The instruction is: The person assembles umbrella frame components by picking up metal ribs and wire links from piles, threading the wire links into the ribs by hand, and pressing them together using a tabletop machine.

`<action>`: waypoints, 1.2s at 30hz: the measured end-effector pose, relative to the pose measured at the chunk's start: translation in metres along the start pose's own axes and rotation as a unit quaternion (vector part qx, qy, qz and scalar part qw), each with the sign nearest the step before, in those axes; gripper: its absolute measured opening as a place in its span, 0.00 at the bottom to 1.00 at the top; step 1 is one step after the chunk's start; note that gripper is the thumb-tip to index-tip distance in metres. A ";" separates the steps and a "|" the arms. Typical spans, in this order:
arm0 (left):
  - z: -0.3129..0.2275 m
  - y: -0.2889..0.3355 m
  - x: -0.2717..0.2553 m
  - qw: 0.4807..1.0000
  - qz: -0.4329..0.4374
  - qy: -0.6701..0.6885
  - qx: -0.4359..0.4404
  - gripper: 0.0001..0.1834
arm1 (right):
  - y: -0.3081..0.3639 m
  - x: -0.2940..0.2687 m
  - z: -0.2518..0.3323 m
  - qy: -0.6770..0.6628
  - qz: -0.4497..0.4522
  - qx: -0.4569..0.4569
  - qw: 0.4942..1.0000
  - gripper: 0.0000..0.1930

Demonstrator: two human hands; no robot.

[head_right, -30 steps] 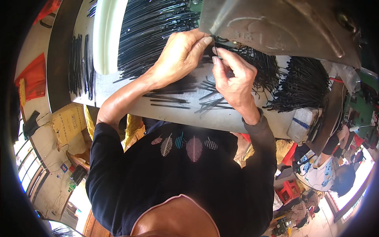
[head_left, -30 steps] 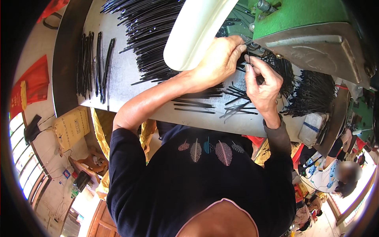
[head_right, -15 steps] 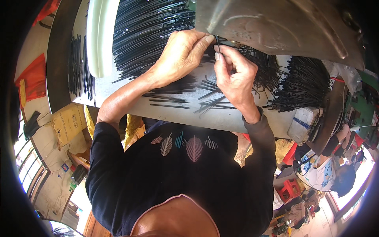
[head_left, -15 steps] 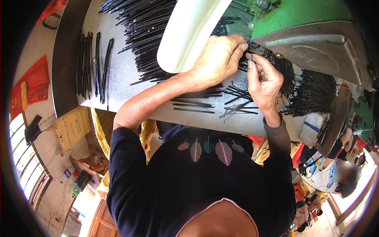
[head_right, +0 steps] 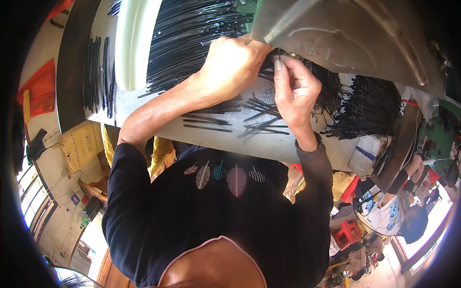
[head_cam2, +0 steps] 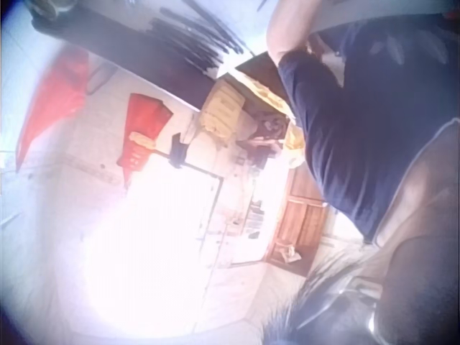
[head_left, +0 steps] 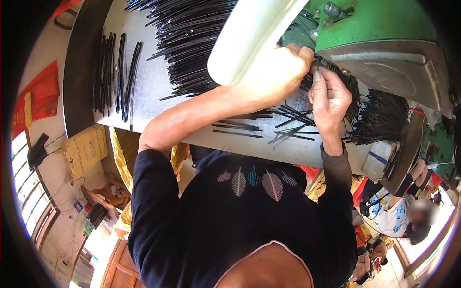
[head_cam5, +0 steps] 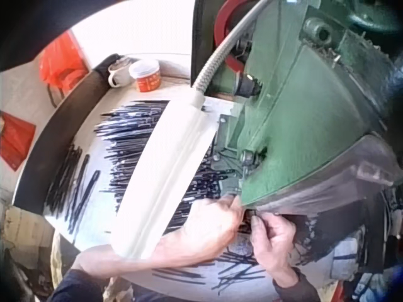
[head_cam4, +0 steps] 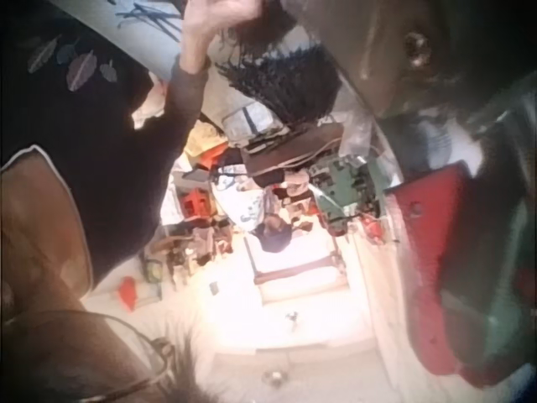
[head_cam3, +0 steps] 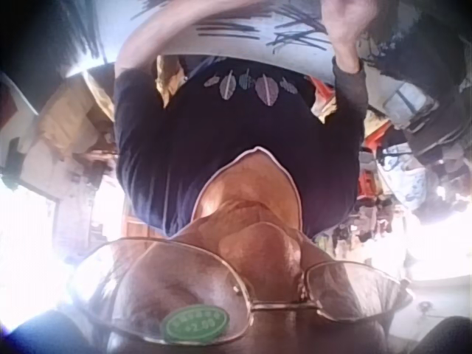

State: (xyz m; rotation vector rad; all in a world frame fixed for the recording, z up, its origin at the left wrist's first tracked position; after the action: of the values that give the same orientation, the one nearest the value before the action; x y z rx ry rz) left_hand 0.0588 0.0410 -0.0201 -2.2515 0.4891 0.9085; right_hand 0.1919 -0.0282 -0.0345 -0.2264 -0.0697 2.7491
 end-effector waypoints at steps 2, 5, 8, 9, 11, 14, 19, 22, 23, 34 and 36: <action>0.003 -0.002 0.004 0.999 0.010 -0.039 0.024 0.06 | -0.002 -0.002 0.000 -0.003 -0.001 0.004 1.000 0.05; 0.004 -0.002 0.005 0.999 0.020 -0.043 0.017 0.05 | -0.003 -0.002 -0.007 -0.021 -0.002 0.024 0.999 0.05; 0.000 -0.007 0.000 0.996 0.056 -0.073 0.012 0.06 | -0.005 -0.002 -0.011 -0.009 -0.003 0.005 1.000 0.04; 0.001 -0.008 0.001 0.994 0.058 -0.090 0.030 0.06 | -0.006 -0.003 -0.010 0.008 -0.002 -0.003 1.000 0.05; -0.001 -0.008 -0.005 0.990 0.069 -0.108 0.057 0.06 | -0.009 -0.004 -0.004 -0.078 0.031 0.070 0.994 0.05; -0.002 -0.006 -0.009 0.981 0.090 -0.146 0.095 0.09 | -0.012 -0.009 0.001 -0.177 0.085 0.181 0.964 0.07; -0.013 -0.001 -0.013 0.988 0.106 -0.086 0.073 0.13 | -0.009 -0.004 0.006 -0.120 0.045 0.186 0.974 0.09; -0.019 0.000 -0.021 0.992 0.125 0.000 0.029 0.11 | -0.011 0.008 0.014 -0.136 0.058 0.208 0.967 0.10; -0.020 -0.001 -0.024 0.986 0.153 0.067 -0.006 0.10 | -0.010 0.014 0.009 -0.152 0.049 0.187 0.969 0.12; 0.073 0.024 -0.069 0.988 -0.069 -0.125 -0.062 0.06 | 0.007 0.014 0.013 -0.104 0.164 -0.003 0.981 0.05; 0.072 0.020 -0.073 0.989 -0.076 -0.109 -0.058 0.06 | 0.006 0.004 0.008 -0.189 0.134 0.006 0.973 0.07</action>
State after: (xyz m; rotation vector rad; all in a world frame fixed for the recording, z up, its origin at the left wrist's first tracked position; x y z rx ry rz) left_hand -0.0369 0.0831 -0.0160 -2.2229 0.1663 1.1121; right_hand 0.1849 -0.0330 -0.0278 0.3177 -0.1335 3.0225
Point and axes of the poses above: each hand's wrist, its own y-axis away from the middle knuckle, its own x-axis out of the palm, z = x × y, the point moved 2 cm from there along -y, towards the middle knuckle, and after that the axes turned 3 degrees about -z, right-handed, at the moved point
